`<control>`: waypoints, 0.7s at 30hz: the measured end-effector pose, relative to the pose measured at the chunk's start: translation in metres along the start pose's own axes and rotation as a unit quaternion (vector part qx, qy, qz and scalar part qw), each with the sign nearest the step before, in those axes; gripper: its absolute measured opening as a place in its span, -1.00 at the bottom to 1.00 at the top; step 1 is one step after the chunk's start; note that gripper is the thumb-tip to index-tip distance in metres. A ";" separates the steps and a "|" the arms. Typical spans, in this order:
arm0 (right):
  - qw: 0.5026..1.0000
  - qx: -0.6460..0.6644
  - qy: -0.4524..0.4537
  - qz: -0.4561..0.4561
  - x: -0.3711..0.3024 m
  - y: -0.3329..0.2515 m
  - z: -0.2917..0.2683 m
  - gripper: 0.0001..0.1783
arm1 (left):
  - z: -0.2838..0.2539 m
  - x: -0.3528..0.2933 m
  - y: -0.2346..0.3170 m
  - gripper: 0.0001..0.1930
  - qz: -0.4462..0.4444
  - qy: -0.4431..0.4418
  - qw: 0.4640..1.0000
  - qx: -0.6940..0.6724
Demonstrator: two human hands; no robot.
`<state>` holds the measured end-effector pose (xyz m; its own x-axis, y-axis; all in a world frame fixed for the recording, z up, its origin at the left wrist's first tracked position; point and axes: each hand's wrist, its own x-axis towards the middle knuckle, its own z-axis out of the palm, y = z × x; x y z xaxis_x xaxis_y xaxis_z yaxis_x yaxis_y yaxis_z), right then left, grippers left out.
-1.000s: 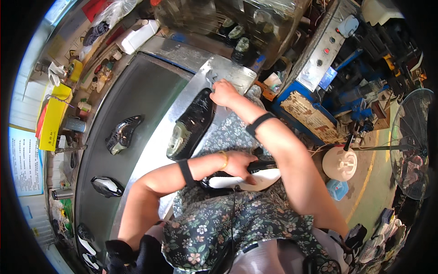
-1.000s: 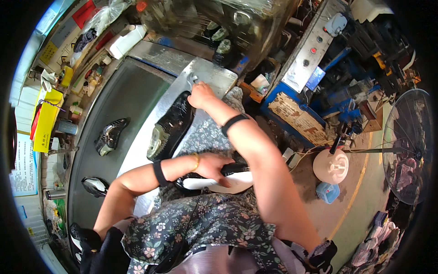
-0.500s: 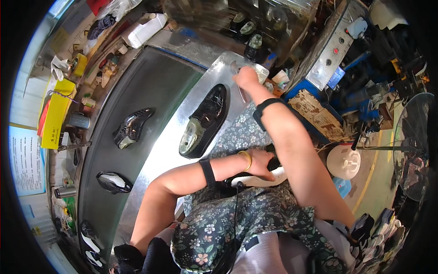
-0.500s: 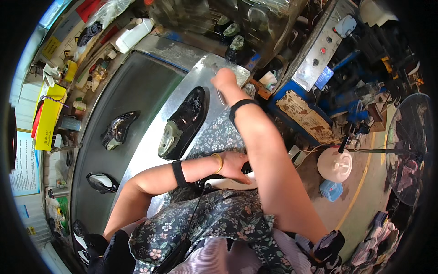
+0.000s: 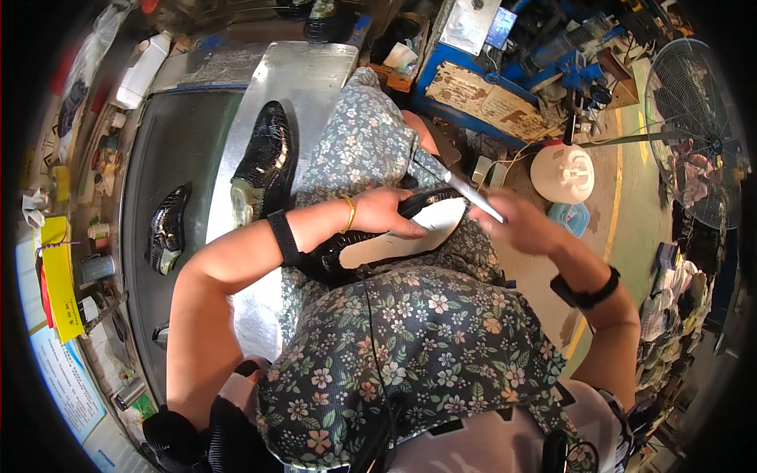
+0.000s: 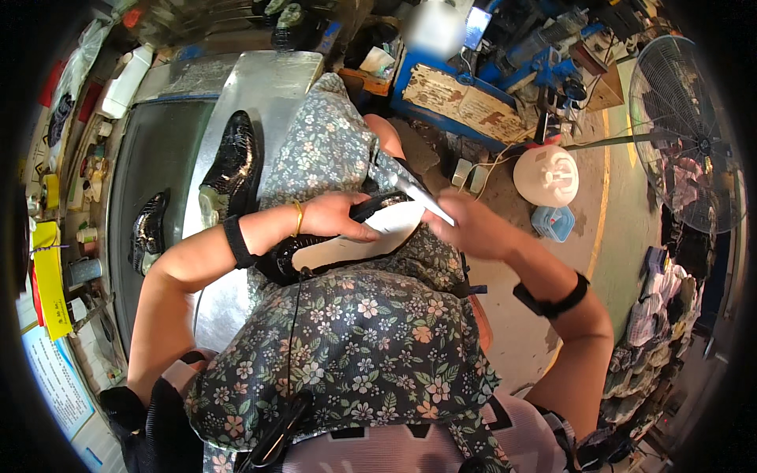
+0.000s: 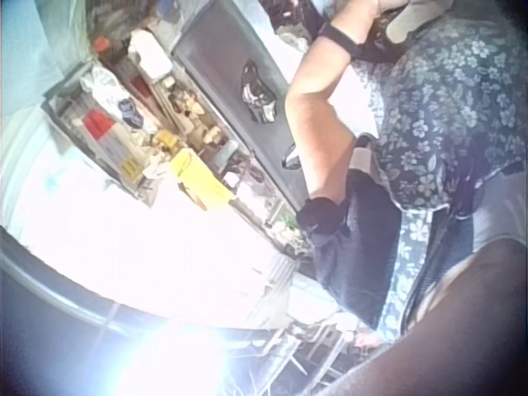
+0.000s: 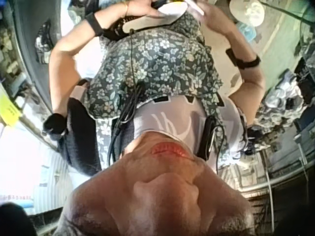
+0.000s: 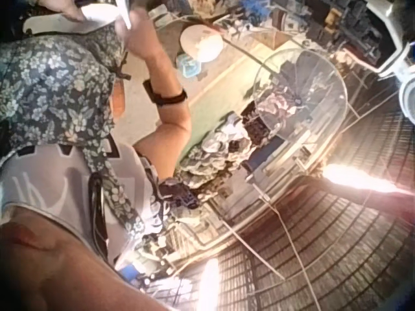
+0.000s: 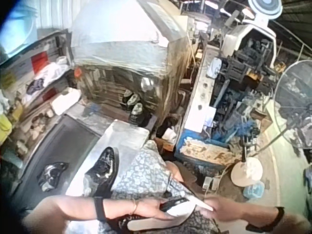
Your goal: Applying soles to shoe uppers and preparing them using industrial manufacturing machinery.
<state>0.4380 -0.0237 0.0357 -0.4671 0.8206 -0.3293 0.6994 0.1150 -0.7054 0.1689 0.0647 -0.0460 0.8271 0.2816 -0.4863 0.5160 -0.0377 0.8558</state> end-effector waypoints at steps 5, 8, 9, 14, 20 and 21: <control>0.979 0.128 -0.098 0.122 -0.034 -0.001 0.024 -0.71 | 0.016 0.005 -0.005 -0.03 -0.005 0.089 0.980 0.178; 0.976 0.114 -0.145 0.111 -0.030 0.017 0.025 -0.66 | 0.015 0.010 -0.002 0.02 -0.017 0.069 0.986 0.152; 0.982 0.098 -0.140 0.086 -0.028 0.022 0.025 -0.62 | 0.016 0.012 -0.003 0.01 -0.015 0.069 0.988 0.134; 0.920 0.287 -0.146 0.224 -0.003 0.022 0.043 -0.51 | 0.017 0.011 -0.023 -0.03 -0.024 0.098 0.991 0.088; 0.861 0.438 -0.135 0.220 0.010 0.013 0.044 -0.57 | 0.010 0.015 -0.023 -0.27 -0.047 0.080 0.995 -0.031; 0.861 0.438 -0.135 0.220 0.008 0.020 0.039 -0.57 | 0.009 0.016 -0.022 -0.27 -0.047 0.080 0.995 -0.032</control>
<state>0.4272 -0.0363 -0.0055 -0.4533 0.5031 -0.7358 0.2202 -0.7367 -0.6394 0.1727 0.0612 -0.0739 0.7270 0.4306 -0.5348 0.5702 0.0552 0.8196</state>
